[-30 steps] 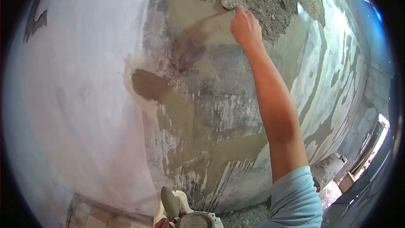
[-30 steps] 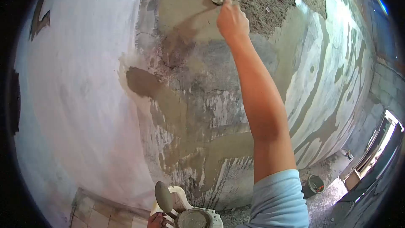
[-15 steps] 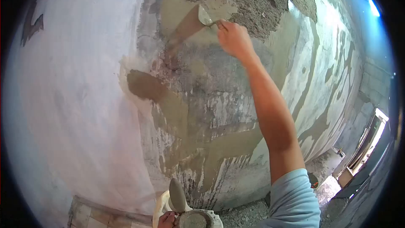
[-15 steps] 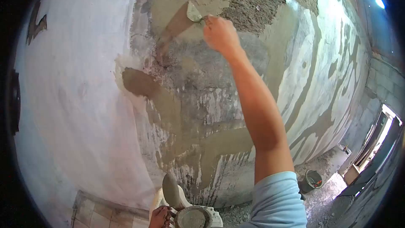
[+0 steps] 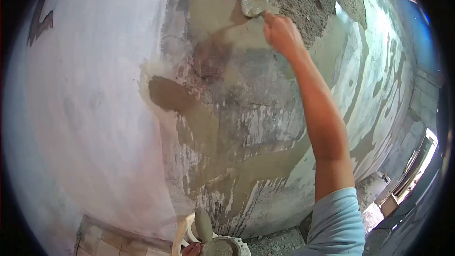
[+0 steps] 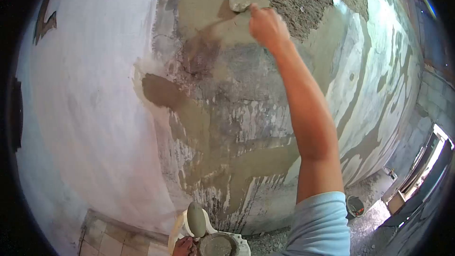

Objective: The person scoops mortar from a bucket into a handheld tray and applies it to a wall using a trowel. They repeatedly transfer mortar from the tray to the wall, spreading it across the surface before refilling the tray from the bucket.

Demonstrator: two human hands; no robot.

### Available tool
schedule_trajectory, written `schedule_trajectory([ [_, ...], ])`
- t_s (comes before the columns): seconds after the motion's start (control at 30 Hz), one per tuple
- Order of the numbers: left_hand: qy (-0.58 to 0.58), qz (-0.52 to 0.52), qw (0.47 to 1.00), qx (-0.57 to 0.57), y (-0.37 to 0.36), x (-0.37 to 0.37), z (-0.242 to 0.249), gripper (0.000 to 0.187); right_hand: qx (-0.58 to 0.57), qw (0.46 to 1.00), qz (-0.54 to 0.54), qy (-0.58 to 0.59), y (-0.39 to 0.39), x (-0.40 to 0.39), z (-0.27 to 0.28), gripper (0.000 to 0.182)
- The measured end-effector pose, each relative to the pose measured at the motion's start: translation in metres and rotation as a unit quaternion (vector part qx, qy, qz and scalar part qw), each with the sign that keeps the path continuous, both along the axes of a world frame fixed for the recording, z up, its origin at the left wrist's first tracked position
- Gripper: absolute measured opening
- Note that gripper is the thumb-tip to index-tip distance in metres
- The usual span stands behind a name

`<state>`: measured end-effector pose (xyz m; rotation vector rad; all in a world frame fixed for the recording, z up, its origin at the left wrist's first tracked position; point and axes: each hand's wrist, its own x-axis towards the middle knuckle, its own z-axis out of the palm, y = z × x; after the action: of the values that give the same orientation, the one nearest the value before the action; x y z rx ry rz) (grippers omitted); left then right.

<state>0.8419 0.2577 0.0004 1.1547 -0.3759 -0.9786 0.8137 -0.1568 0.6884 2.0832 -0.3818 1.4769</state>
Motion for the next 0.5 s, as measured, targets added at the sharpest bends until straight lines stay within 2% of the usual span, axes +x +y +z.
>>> schedule_trajectory([
  [0.03,0.01,-0.018,1.0,-0.003,-0.003,0.003,-0.005,0.02,0.006,1.0,0.006,0.003,0.007,0.003,-0.012,0.031],
  [0.13,-0.199,0.012,0.979,0.034,-0.011,-0.002,-0.004,0.021,0.011,0.999,0.034,0.033,0.017,0.002,-0.039,0.037],
  [0.17,-0.02,0.013,0.999,0.046,-0.009,-0.007,0.036,0.023,0.015,0.997,0.058,0.048,0.013,-0.002,-0.045,0.038],
  [0.27,-0.074,0.018,0.997,-0.016,-0.009,-0.011,0.04,0.026,0.039,0.99,0.112,0.07,0.013,-0.024,-0.05,0.04],
  [0.3,-0.053,0.019,0.998,0.011,-0.01,-0.01,0.042,0.026,0.047,0.988,0.128,0.073,0.014,-0.033,-0.045,0.04],
  [0.4,-0.009,0.016,0.998,0.065,-0.01,-0.012,0.037,0.026,0.062,0.987,0.144,-0.041,-0.002,-0.05,-0.017,0.039],
  [0.5,-0.031,0.006,0.996,0.083,-0.008,-0.012,0.023,0.028,0.015,0.993,0.054,-0.101,-0.016,-0.047,0.008,0.034],
])
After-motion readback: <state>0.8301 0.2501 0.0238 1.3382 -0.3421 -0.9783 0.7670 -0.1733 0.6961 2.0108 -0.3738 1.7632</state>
